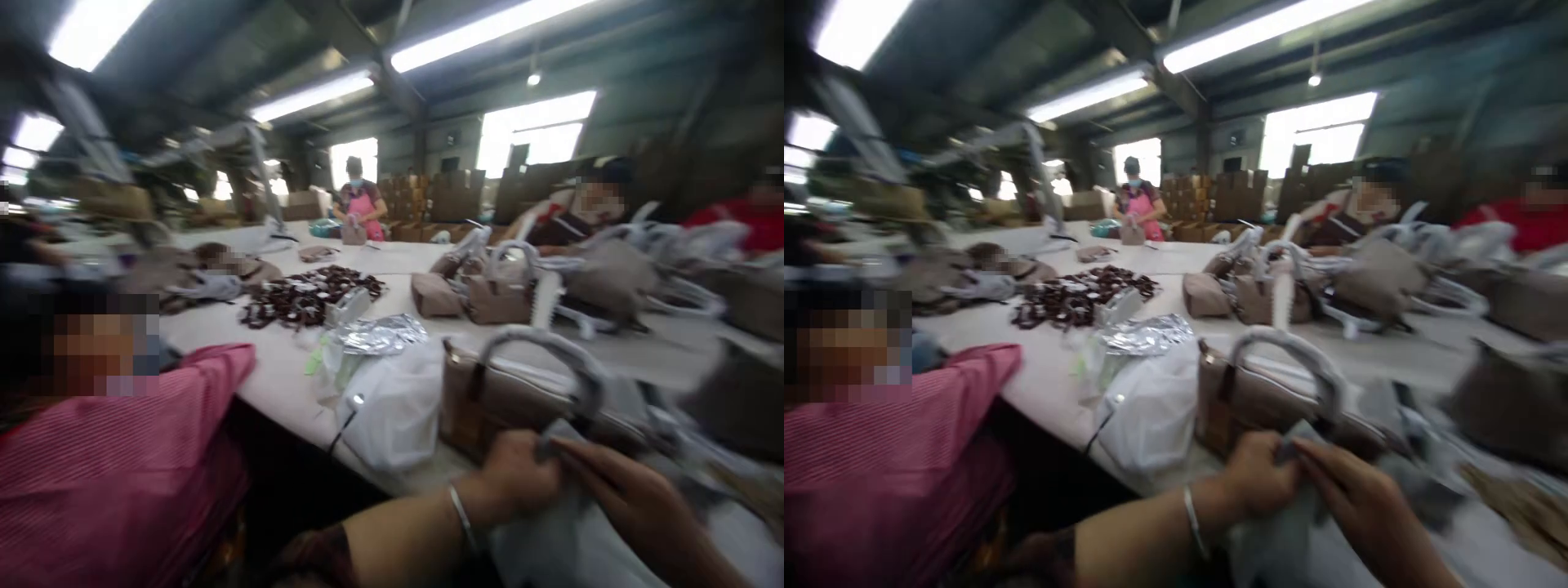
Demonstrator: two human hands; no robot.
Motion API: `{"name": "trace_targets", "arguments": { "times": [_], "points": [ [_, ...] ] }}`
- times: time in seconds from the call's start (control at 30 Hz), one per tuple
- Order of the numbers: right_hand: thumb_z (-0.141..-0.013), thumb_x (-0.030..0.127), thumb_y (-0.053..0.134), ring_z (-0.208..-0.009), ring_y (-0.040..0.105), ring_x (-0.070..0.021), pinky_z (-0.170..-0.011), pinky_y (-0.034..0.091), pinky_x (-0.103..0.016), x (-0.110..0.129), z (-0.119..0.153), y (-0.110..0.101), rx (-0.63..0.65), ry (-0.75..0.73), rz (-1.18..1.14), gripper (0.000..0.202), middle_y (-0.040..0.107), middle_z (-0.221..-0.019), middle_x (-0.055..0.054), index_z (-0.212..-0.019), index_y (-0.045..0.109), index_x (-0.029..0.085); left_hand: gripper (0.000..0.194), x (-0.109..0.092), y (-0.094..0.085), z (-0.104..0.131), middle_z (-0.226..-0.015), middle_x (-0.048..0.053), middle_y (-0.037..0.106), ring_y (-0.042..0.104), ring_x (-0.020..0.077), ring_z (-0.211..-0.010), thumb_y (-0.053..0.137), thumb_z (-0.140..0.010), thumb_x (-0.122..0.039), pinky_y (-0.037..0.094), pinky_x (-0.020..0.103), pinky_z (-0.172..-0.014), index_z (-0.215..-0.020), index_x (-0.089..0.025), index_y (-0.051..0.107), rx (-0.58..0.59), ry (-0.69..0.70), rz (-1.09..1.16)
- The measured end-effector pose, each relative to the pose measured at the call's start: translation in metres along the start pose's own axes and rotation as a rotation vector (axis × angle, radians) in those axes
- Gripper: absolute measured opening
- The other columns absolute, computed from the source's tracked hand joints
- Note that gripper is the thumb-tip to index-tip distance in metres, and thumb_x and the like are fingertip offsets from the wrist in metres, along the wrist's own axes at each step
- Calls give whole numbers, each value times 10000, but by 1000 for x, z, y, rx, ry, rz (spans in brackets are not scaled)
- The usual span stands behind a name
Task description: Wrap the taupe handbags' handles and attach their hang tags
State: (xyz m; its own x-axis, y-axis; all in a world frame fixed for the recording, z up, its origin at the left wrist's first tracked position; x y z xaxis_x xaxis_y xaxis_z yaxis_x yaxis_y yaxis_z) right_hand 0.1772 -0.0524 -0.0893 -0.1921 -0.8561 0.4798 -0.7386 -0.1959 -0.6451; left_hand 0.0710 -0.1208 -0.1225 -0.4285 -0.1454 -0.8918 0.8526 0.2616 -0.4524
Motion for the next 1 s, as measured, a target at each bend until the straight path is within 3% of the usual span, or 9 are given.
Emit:
{"name": "trace_targets", "arguments": {
  "times": [0.1, 0.2, 0.33, 0.67, 0.8, 1.0],
  "points": [
    [-929, 322, 557, -934, 713, -234, -853, 587, -339, 3, 11, -18, 165, 107, -107, 271, 751, -1040, -60, -1112, 742, 246, 236, -8, -6, -9, -803, 70, 690, 607, 201, -747, 558, -828, -322, 452, 274, -649, -826, -135, 701, 13, 81, 66],
    [-930, 298, 572, -931, 704, -209, -865, 563, -315, -5, 3, -18, 224, 200, -168, 264, 752, -1041, -49, -1121, 740, 224, 283, -6, -9, -23, -753, 65, 684, 608, 201, -710, 601, -815, -382, 429, 256, -610, -789, -117, 696, 78, 88, 102],
    [-923, 312, 596, -878, 706, -197, -835, 559, -306, -7, -1, -16, 266, 247, -209, 259, 760, -989, -43, -1110, 746, 212, 321, -7, -14, -21, -742, 60, 690, 607, 199, -693, 652, -780, -424, 408, 235, -560, -791, -108, 710, 111, 61, 140],
    [-943, 270, 593, -905, 694, -185, -851, 519, -281, -3, -13, -20, 367, 53, -13, 236, 754, -1025, -34, -1127, 740, 251, 376, 3, -6, -21, -814, 78, 693, 590, 172, -679, 685, -769, -425, 442, 230, -573, -912, -78, 713, 230, -41, 410],
    [-955, 278, 577, -939, 681, -188, -857, 502, -276, -8, -12, -19, 389, 45, 53, 252, 742, -1060, -41, -1162, 721, 260, 399, 5, -2, -20, -814, 78, 684, 587, 159, -665, 715, -739, -418, 450, 232, -588, -927, -66, 696, 291, -97, 552],
    [-951, 295, 588, -957, 691, -188, -851, 502, -267, -8, -14, -19, 424, 66, -6, 244, 744, -1067, -14, -1157, 719, 281, 422, 11, 0, -20, -790, 61, 676, 572, 138, -635, 740, -727, -438, 432, 214, -565, -951, -82, 697, 307, -111, 575]
  ]
}}
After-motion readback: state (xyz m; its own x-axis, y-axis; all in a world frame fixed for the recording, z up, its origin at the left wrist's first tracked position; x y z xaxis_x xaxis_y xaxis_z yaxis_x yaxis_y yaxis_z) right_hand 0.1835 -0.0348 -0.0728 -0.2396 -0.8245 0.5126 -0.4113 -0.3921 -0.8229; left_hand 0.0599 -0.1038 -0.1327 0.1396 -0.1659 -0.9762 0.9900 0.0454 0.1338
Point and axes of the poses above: each hand's wrist, its own z-axis away from the middle knuckle, its own y-axis out of the palm, x = y × z, the point moved 6 cm from there along -z, towards the middle knuckle
